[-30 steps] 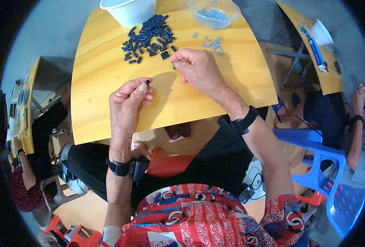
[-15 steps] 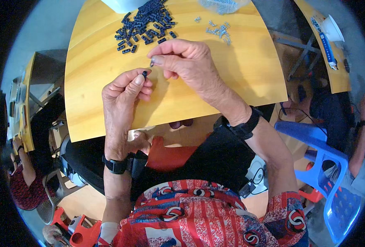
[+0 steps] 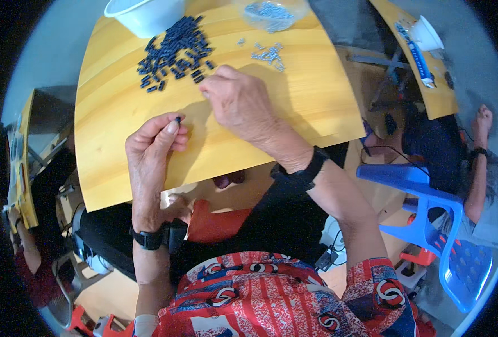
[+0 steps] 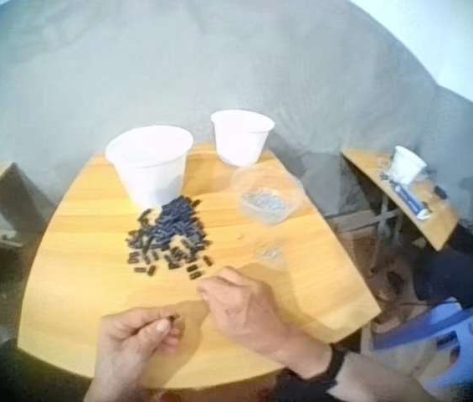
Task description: The person is manually assembling small black plastic components by inserting one part into another.
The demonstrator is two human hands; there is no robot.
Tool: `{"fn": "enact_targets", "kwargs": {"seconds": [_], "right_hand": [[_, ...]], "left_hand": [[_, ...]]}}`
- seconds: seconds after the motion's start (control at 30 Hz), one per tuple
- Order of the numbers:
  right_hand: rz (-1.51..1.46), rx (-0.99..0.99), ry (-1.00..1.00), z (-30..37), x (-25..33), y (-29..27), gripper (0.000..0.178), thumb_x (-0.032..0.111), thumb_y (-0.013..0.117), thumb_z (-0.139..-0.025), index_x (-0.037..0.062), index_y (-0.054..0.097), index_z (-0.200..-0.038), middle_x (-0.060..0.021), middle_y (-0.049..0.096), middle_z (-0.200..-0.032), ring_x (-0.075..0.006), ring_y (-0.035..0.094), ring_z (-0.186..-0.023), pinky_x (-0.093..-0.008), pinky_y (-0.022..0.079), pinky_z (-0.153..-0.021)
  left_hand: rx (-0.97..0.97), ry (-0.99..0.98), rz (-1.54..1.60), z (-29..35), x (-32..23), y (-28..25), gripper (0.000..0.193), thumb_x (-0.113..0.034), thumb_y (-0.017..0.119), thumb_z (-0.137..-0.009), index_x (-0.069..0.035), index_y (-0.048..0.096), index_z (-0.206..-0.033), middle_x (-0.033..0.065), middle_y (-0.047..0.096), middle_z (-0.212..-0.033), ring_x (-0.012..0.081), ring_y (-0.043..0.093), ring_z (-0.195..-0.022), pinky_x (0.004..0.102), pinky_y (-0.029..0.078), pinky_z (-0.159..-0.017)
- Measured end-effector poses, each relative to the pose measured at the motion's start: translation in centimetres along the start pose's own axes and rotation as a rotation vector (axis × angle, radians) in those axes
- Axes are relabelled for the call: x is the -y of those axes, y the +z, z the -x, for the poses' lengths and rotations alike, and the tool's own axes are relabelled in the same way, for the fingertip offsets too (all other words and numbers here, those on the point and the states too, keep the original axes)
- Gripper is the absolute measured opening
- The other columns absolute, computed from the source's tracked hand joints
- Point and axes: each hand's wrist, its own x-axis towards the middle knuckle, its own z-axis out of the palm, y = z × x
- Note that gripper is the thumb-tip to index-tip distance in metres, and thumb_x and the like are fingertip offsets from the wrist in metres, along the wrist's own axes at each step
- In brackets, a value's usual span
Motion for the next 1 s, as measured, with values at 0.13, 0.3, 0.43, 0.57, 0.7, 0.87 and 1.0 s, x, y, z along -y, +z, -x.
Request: {"fn": "enact_targets", "kwargs": {"seconds": [0.13, 0.3, 0.43, 0.57, 0.7, 0.87, 1.0], "right_hand": [[0.084, 0.046, 0.059, -0.3, 0.3, -0.3, 0.009, 0.012, 0.06, -0.08, 0.0054, 0.065, -0.081, -0.0095, 0.058, -0.073, -0.028, 0.06, -0.062, -0.0361, 0.049, -0.055], [0.0, 0.03, 0.076, -1.1, -0.6, -0.7, 0.01, 0.01, 0.061, -0.078, 0.003, 0.065, -0.083, -0.0129, 0.059, -0.075, -0.0311, 0.06, -0.065, -0.0398, 0.049, -0.061], [-0.091, -0.038, 0.107, -1.3, -1.4, -1.7, 0.012, 0.011, 0.061, -0.078, 0.0021, 0.065, -0.085, -0.0142, 0.062, -0.077, -0.0327, 0.062, -0.07, -0.0398, 0.05, -0.065], [0.041, 0.032, 0.196, -2.2, -3.6, -4.7, 0.014, 0.012, 0.062, -0.078, 0.0032, 0.067, -0.088, -0.0155, 0.065, -0.081, -0.0326, 0.063, -0.075, -0.0395, 0.05, -0.069], [0.109, 0.109, 0.256, -4.0, -4.1, -6.3, 0.014, 0.011, 0.061, -0.077, 0.0044, 0.069, -0.088, -0.0163, 0.067, -0.081, -0.0319, 0.064, -0.076, -0.0405, 0.05, -0.071], [0.212, 0.138, 0.167, -4.9, -6.2, -4.9, 0.014, 0.009, 0.057, -0.078, 0.0039, 0.07, -0.082, -0.0168, 0.067, -0.079, -0.0323, 0.065, -0.075, -0.041, 0.051, -0.07], [0.243, 0.163, 0.15, -5.5, -6.3, -4.2, 0.015, 0.009, 0.055, -0.078, 0.0036, 0.07, -0.078, -0.0185, 0.066, -0.079, -0.0342, 0.064, -0.072, -0.043, 0.051, -0.068]], "left_hand": [[0.037, 0.029, 0.016, 0.0, 0.1, 0.1, 0.018, -0.009, 0.061, -0.089, 0.002, 0.066, -0.102, 0.0085, 0.067, -0.082, 0.0107, 0.061, -0.069, 0.0229, 0.051, -0.064], [0.06, 0.022, 0.026, -0.1, 0.2, 0.1, 0.018, -0.008, 0.063, -0.088, 0.002, 0.066, -0.101, 0.0084, 0.067, -0.081, 0.0106, 0.061, -0.069, 0.0225, 0.051, -0.063], [0.041, 0.008, -0.008, 0.0, 0.1, 0.1, 0.017, -0.008, 0.063, -0.087, 0.002, 0.066, -0.101, 0.0081, 0.067, -0.08, 0.0104, 0.061, -0.068, 0.0221, 0.051, -0.062], [0.063, 0.048, 0.006, 0.0, 0.2, 0.1, 0.017, -0.008, 0.063, -0.087, 0.002, 0.066, -0.1, 0.0084, 0.068, -0.08, 0.01, 0.061, -0.067, 0.0217, 0.051, -0.061], [0.059, 0.012, 0.006, -0.1, 0.0, 0.1, 0.016, -0.005, 0.063, -0.086, 0.004, 0.066, -0.1, 0.0077, 0.066, -0.079, 0.0112, 0.062, -0.068, 0.0225, 0.052, -0.062], [0.051, 0.012, 0.004, 0.0, -0.2, 0.4, 0.017, -0.005, 0.063, -0.087, 0.004, 0.066, -0.1, 0.0076, 0.066, -0.079, 0.0112, 0.062, -0.069, 0.0227, 0.052, -0.063], [0.054, 0.021, 0.001, 0.0, -0.1, 0.2, 0.016, -0.005, 0.063, -0.087, 0.004, 0.066, -0.099, 0.0075, 0.066, -0.079, 0.0111, 0.062, -0.069, 0.0227, 0.052, -0.063]]}}
